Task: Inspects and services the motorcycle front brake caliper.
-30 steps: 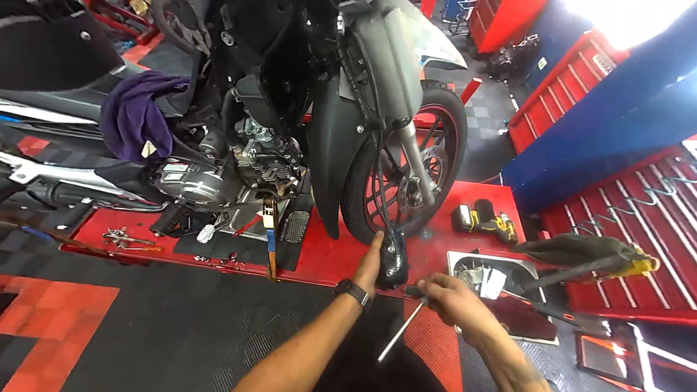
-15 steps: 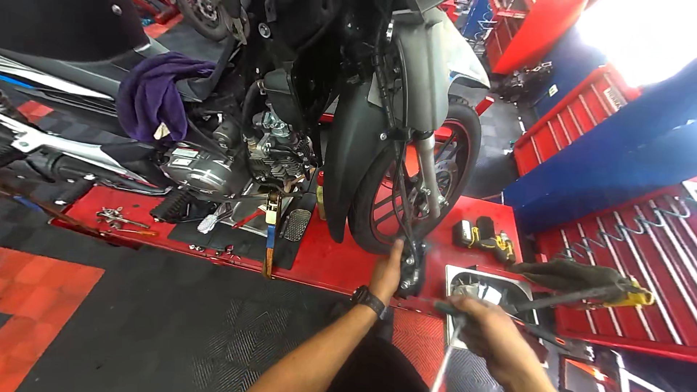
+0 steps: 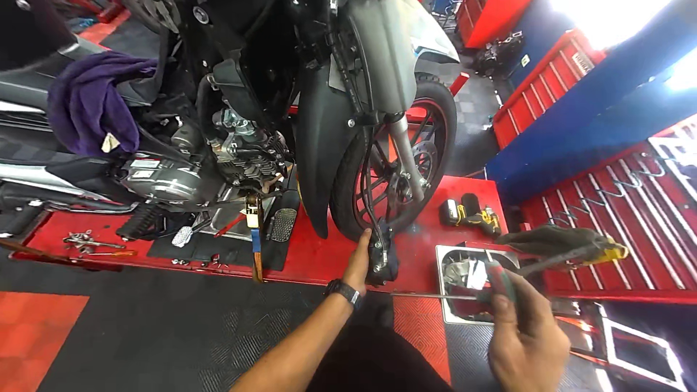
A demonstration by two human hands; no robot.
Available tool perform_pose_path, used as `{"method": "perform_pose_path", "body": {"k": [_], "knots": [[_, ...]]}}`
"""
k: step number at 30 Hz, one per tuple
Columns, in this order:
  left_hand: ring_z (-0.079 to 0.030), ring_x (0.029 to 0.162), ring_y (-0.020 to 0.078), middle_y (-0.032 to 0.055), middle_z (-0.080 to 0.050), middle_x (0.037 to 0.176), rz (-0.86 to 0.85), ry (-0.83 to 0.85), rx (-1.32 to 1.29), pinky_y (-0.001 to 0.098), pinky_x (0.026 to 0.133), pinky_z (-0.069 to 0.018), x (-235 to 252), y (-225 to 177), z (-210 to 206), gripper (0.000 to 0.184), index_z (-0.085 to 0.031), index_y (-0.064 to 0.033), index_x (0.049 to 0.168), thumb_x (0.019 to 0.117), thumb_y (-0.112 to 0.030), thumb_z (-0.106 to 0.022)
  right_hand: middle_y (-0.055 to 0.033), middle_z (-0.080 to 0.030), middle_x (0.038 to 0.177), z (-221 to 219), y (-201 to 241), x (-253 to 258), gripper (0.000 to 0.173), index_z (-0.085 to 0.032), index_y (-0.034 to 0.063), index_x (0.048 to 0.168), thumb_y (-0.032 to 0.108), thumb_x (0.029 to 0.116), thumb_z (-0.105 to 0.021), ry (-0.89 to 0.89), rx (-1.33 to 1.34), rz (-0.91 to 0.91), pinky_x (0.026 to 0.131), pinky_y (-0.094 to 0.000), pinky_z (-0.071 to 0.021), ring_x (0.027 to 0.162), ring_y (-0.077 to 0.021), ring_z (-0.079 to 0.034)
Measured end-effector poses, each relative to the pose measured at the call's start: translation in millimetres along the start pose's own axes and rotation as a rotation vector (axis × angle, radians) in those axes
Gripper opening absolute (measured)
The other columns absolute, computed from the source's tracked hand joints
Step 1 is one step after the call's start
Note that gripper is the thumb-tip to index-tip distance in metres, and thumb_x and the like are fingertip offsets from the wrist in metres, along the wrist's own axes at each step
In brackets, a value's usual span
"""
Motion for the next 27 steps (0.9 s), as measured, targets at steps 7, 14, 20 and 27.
{"method": "perform_pose_path", "body": {"k": [7, 14, 20, 27], "knots": [[-0.069, 0.08, 0.026, 0.0115, -0.073, 0.097, 0.077, 0.083, -0.06, 0.0437, 0.063, -0.0562, -18, 3, -17, 0.072, -0.069, -0.017, 0.118, 0.0947, -0.078, -0.039, -0.0108, -0.073, 0.105, -1, 5, -6, 0.041, -0.064, -0.0031, 0.13, 0.028, 0.1062, -0.053, -0.113, -0.088, 0.063, 0.072, -0.0225, -0.0595, 0.084, -0.0049, -0.069], [-0.068, 0.074, 0.0279, 0.0133, -0.072, 0.092, 0.105, 0.081, -0.075, 0.0435, 0.056, -0.0545, -18, 2, -20, 0.07, -0.068, -0.0172, 0.116, 0.096, -0.077, -0.037, -0.0104, -0.074, 0.107, 5, 3, -9, 0.039, -0.065, -0.001, 0.131, 0.026, 0.104, -0.057, -0.123, -0.108, 0.033, 0.073, -0.0232, -0.0593, 0.084, -0.0051, -0.069], [-0.069, 0.079, 0.0277, 0.0132, -0.073, 0.094, 0.051, 0.031, -0.048, 0.0453, 0.061, -0.056, -18, 1, -16, 0.071, -0.07, -0.0158, 0.116, 0.0965, -0.076, -0.037, 0.005, -0.065, 0.069, 16, 14, 8, 0.053, -0.06, 0.008, 0.138, 0.044, 0.0991, -0.055, 0.043, -0.359, -0.124, 0.046, -0.0344, -0.0475, 0.052, -0.0071, -0.056], [-0.069, 0.077, 0.0283, 0.0142, -0.072, 0.093, 0.045, -0.012, -0.021, 0.0447, 0.059, -0.0556, -18, -1, -13, 0.071, -0.07, -0.0145, 0.114, 0.0971, -0.075, -0.037, 0.0098, -0.063, 0.064, 18, 4, 23, 0.044, -0.064, 0.0264, 0.13, 0.053, 0.0985, -0.049, 0.352, -0.243, -0.366, 0.046, -0.0381, -0.0531, 0.05, -0.0089, -0.06]]}}
Point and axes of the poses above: each hand's wrist, its own x-axis towards the middle knuckle, its own z-axis out of the back of the hand, y = z × x, the point moved 2 cm from there along x, towards the middle knuckle
